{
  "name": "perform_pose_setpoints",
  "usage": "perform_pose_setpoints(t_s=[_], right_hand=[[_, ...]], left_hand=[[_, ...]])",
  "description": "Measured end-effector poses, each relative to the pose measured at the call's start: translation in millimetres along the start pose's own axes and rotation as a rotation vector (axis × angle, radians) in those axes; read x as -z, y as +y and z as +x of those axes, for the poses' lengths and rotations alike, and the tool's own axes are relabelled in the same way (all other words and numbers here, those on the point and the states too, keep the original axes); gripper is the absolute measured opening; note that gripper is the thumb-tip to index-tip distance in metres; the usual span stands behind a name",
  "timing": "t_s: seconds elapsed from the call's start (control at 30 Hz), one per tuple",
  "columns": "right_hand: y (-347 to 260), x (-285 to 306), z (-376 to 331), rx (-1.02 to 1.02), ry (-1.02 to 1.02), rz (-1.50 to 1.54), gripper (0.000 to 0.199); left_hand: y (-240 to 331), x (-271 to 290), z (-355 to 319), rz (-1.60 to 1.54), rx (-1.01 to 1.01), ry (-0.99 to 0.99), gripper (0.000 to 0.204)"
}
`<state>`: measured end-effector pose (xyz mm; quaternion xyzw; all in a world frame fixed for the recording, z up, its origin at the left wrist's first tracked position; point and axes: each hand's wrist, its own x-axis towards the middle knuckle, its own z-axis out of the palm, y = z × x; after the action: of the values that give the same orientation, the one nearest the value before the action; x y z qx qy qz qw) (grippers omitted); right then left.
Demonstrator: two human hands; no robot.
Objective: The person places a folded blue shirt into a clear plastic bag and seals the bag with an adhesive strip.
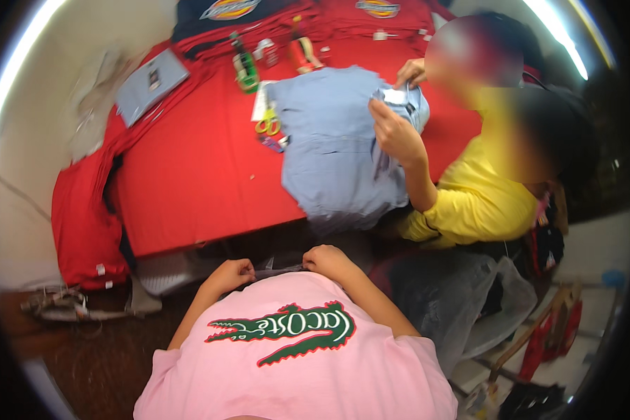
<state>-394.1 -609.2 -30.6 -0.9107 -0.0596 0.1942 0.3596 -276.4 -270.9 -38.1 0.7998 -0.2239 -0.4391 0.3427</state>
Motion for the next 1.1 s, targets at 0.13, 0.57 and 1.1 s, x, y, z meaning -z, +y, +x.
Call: perform_pose_setpoints(t_s=[0.13, 0.57, 1.1], right_hand=[[-16.1, -15.0, 25.9, 0.063, -0.112, 0.066, 0.020], [-66.7, -50.0, 104.2, 0.174, -0.220, 0.053, 0.018], [-60.6, -40.8, 120.9, -0.004, 0.014, -0.019, 0.015]], left_hand=[[-12.2, 6.6, -36.6, -0.080, 0.100, -0.009, 0.017], [-70.4, 54.4, -84.6, -0.355, 0.194, 0.050, 0.014], [0.9, 126.1, 108.9, 0.926, -0.530, 0.673, 0.074]])
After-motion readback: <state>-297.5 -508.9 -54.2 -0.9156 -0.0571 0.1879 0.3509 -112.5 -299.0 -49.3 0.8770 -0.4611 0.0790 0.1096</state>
